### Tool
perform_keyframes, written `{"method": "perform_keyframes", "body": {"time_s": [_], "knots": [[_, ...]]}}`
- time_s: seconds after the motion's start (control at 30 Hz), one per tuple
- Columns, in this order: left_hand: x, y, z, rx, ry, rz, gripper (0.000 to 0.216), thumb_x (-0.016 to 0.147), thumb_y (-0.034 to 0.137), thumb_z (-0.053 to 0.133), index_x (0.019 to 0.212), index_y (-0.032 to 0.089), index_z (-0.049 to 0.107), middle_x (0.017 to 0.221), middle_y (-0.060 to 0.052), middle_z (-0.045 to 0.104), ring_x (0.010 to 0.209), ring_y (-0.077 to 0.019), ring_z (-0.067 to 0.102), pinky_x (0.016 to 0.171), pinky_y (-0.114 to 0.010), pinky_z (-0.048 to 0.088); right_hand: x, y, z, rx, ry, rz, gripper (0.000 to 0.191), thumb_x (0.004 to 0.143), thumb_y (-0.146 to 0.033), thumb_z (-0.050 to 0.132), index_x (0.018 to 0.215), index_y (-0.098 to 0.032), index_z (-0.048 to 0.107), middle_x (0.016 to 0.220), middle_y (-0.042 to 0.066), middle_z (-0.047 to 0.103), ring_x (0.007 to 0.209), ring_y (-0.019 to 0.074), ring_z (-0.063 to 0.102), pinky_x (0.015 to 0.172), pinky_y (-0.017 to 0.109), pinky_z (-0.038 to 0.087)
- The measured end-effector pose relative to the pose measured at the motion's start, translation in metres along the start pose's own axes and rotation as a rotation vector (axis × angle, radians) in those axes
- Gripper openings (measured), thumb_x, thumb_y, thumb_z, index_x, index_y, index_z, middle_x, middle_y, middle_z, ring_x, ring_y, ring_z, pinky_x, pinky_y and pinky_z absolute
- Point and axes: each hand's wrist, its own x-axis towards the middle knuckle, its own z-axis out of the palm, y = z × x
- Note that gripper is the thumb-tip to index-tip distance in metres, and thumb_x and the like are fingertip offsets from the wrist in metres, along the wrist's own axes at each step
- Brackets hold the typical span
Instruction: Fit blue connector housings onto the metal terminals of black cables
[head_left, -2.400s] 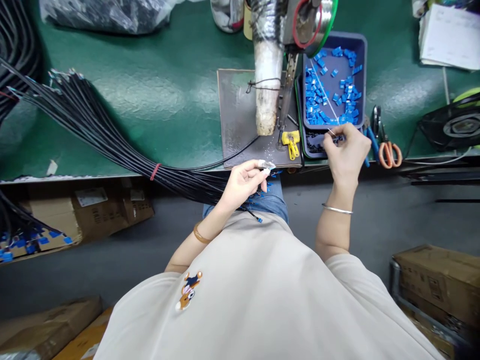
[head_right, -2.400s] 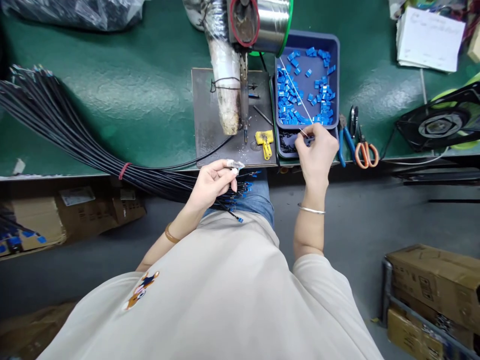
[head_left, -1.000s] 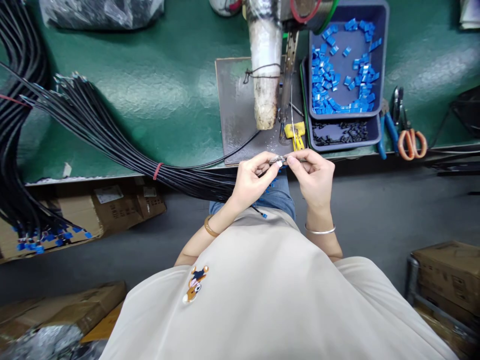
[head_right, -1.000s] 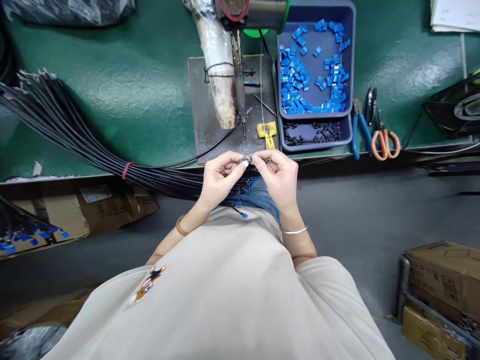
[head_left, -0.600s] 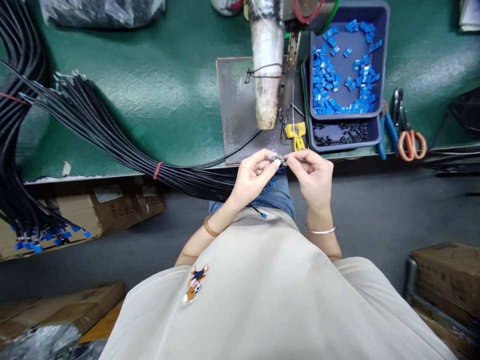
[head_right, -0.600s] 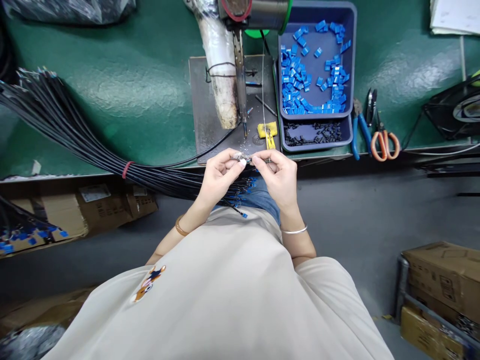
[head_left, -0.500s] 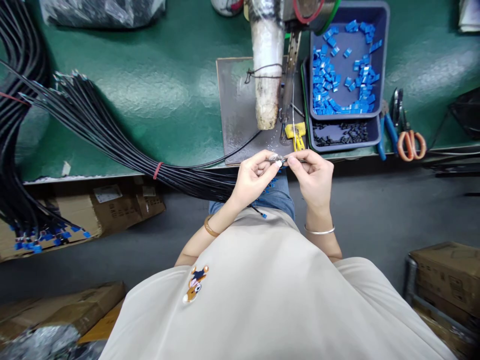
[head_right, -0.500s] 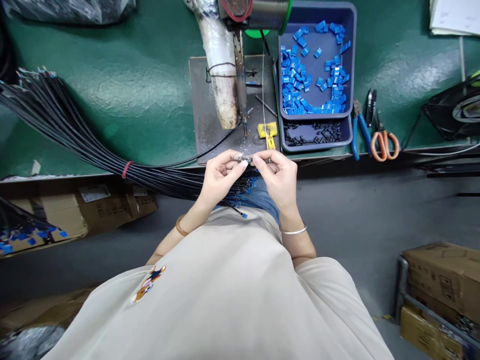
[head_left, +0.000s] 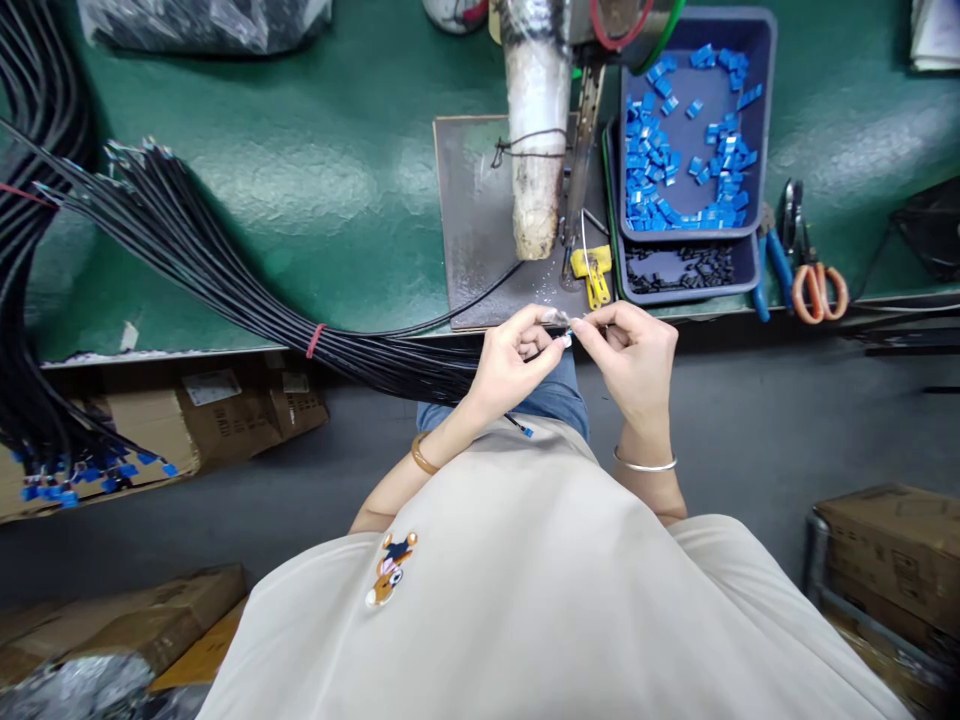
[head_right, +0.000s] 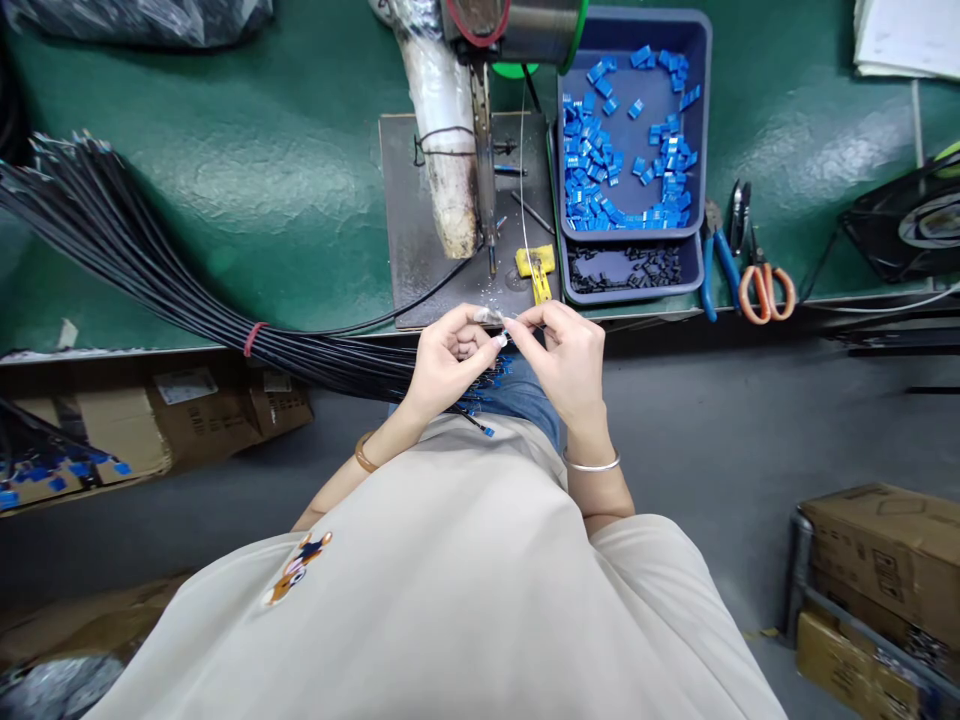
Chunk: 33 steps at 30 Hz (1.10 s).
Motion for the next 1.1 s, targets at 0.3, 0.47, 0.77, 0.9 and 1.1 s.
{"method": "perform_keyframes", "body": {"time_s": [0.3, 0.47, 0.77, 0.9, 1.1], "knots": [[0.001, 0.01, -0.004, -0.208, -0.046, -0.138, 0.032, 0.078, 0.033, 0.073, 0.097, 0.017, 0.053, 0.062, 0.004, 0.062, 0.054, -0.0056, 0.056, 0.05, -0.017, 0.037, 0.011, 0.014, -0.004, 0.372, -0.165, 0.163, 0.024, 0.075, -0.043, 0.074, 0.082, -0.022, 0.067, 0.077, -0.001, 0.065, 0.059, 0.0078, 0.051, 0.047, 0.021, 0.037], [0.0, 0.009, -0.005, -0.241, -0.076, -0.147, 0.035, 0.077, 0.034, 0.073, 0.097, 0.017, 0.051, 0.062, 0.004, 0.062, 0.053, -0.0054, 0.056, 0.051, -0.017, 0.04, 0.01, 0.014, 0.001, 0.447, -0.243, 0.208, 0.022, 0.071, -0.038, 0.077, 0.074, -0.02, 0.065, 0.071, -0.003, 0.063, 0.048, 0.0038, 0.04, 0.041, 0.019, 0.029], [0.002, 0.011, -0.007, -0.311, -0.029, -0.143, 0.029, 0.077, 0.037, 0.074, 0.092, 0.014, 0.065, 0.057, 0.005, 0.053, 0.05, -0.0035, 0.045, 0.046, -0.017, 0.033, 0.004, 0.004, 0.003, 0.292, 0.134, 0.063, 0.015, 0.083, -0.038, 0.068, 0.086, -0.023, 0.07, 0.07, -0.003, 0.064, 0.053, 0.0071, 0.053, 0.05, 0.023, 0.042], [0.005, 0.011, -0.005, -0.33, 0.006, -0.106, 0.025, 0.074, 0.036, 0.077, 0.081, 0.013, 0.067, 0.056, 0.006, 0.048, 0.048, -0.0016, 0.036, 0.045, -0.017, 0.028, 0.001, -0.001, -0.001, 0.293, 0.177, -0.005, 0.011, 0.086, -0.031, 0.065, 0.081, -0.023, 0.072, 0.062, -0.004, 0.062, 0.049, 0.006, 0.052, 0.048, 0.022, 0.038], [0.008, 0.009, -0.005, -0.357, -0.01, -0.111, 0.027, 0.076, 0.037, 0.075, 0.082, 0.014, 0.061, 0.049, 0.009, 0.039, 0.044, -0.0005, 0.028, 0.042, -0.016, 0.021, -0.003, -0.001, -0.001, 0.242, 0.097, -0.019, 0.013, 0.085, -0.033, 0.066, 0.083, -0.022, 0.073, 0.06, -0.004, 0.061, 0.049, 0.0062, 0.052, 0.046, 0.023, 0.034]]}}
